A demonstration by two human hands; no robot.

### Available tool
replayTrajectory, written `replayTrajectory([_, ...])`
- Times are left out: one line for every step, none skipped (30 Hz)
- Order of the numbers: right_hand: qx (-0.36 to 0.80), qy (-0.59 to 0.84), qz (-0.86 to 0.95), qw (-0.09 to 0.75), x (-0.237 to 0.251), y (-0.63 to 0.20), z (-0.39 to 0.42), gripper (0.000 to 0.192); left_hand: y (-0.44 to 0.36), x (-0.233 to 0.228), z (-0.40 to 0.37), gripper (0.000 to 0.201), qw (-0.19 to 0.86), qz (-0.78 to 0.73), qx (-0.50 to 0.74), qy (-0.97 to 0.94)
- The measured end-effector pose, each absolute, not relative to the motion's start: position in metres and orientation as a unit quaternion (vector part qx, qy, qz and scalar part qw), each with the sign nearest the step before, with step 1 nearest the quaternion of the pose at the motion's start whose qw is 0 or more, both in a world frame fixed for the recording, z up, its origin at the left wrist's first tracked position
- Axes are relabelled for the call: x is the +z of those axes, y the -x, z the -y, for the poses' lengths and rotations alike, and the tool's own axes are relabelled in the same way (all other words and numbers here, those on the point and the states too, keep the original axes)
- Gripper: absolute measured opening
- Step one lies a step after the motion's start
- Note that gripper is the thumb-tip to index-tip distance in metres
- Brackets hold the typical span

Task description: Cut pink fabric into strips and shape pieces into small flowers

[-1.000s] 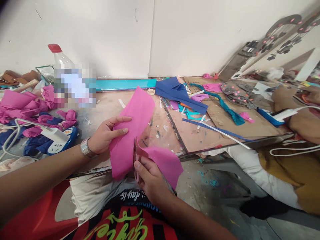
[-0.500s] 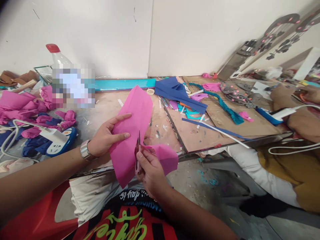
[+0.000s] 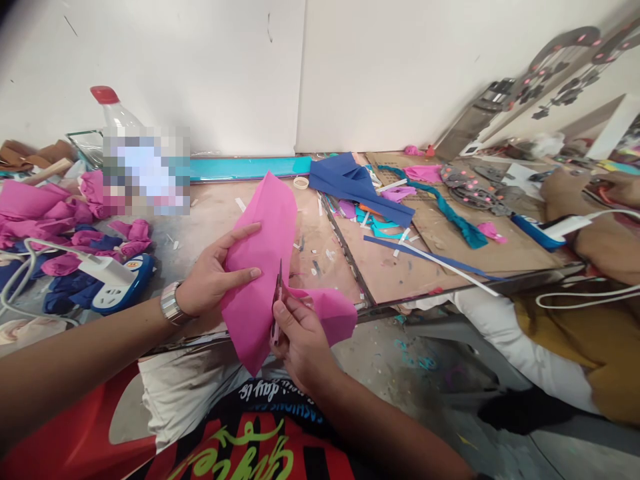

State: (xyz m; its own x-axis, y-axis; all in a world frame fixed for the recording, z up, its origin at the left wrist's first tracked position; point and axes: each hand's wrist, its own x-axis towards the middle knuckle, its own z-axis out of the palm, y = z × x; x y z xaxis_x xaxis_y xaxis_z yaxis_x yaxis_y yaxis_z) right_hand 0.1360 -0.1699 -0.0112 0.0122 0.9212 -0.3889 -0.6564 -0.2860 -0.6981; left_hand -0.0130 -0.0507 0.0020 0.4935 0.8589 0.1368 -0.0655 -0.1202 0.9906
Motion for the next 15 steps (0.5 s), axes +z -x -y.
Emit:
replayTrajectory([0.684,0.418,0.161,0.576,-0.0109,-0.1359,0.1699,0.044,0.0130,0.0021,0.0507,0.078,0.583,-0.311,0.395,-0.638])
replayTrajectory([0.683,0.418,0.165,0.575,-0.0106,-0.1358,0.1701,0.044,0.0130,0.0023,0.0507,0.077,0.579,-0.311,0.397,-0.641])
replayTrajectory([0.683,0.418,0.168,0.575,-0.0103,-0.1357,0.1702,0.044,0.0130,0.0025,0.0508,0.077,0.577,-0.311,0.397,-0.642])
replayTrajectory([0.683,0.419,0.170,0.574,-0.0101,-0.1357,0.1702,0.043,0.0129,0.0026,0.0509,0.076,0.576,-0.311,0.398,-0.643])
replayTrajectory([0.682,0.420,0.171,0.573,-0.0100,-0.1356,0.1703,0.043,0.0128,0.0028,0.0510,0.076,0.578,-0.311,0.398,-0.641])
replayTrajectory([0.682,0.420,0.171,0.574,-0.0101,-0.1356,0.1703,0.042,0.0127,0.0029,0.0512,0.076,0.580,-0.311,0.399,-0.638])
replayTrajectory([0.681,0.421,0.172,0.575,-0.0102,-0.1355,0.1702,0.041,0.0125,0.0030,0.0514,0.076,0.582,-0.311,0.401,-0.636])
replayTrajectory([0.679,0.421,0.173,0.576,-0.0105,-0.1356,0.1701,0.040,0.0123,0.0030,0.0515,0.076,0.582,-0.311,0.404,-0.634])
replayTrajectory([0.678,0.422,0.173,0.576,-0.0108,-0.1356,0.1701,0.040,0.0121,0.0031,0.0516,0.076,0.581,-0.312,0.406,-0.633])
replayTrajectory([0.677,0.423,0.174,0.576,-0.0110,-0.1357,0.1700,0.039,0.0119,0.0032,0.0517,0.076,0.579,-0.314,0.407,-0.633])
replayTrajectory([0.677,0.424,0.174,0.575,-0.0113,-0.1359,0.1700,0.040,0.0117,0.0033,0.0519,0.076,0.577,-0.315,0.408,-0.634])
replayTrajectory([0.677,0.426,0.174,0.574,-0.0115,-0.1360,0.1699,0.041,0.0116,0.0035,0.0520,0.076,0.577,-0.316,0.407,-0.634])
replayTrajectory([0.677,0.429,0.172,0.573,-0.0117,-0.1361,0.1699,0.042,0.0115,0.0036,0.0521,0.076,0.577,-0.316,0.406,-0.634])
replayTrajectory([0.676,0.431,0.170,0.573,-0.0119,-0.1361,0.1700,0.043,0.0114,0.0037,0.0523,0.076,0.578,-0.315,0.406,-0.633])
replayTrajectory([0.675,0.433,0.168,0.573,-0.0120,-0.1361,0.1700,0.044,0.0113,0.0037,0.0524,0.076,0.579,-0.314,0.407,-0.633])
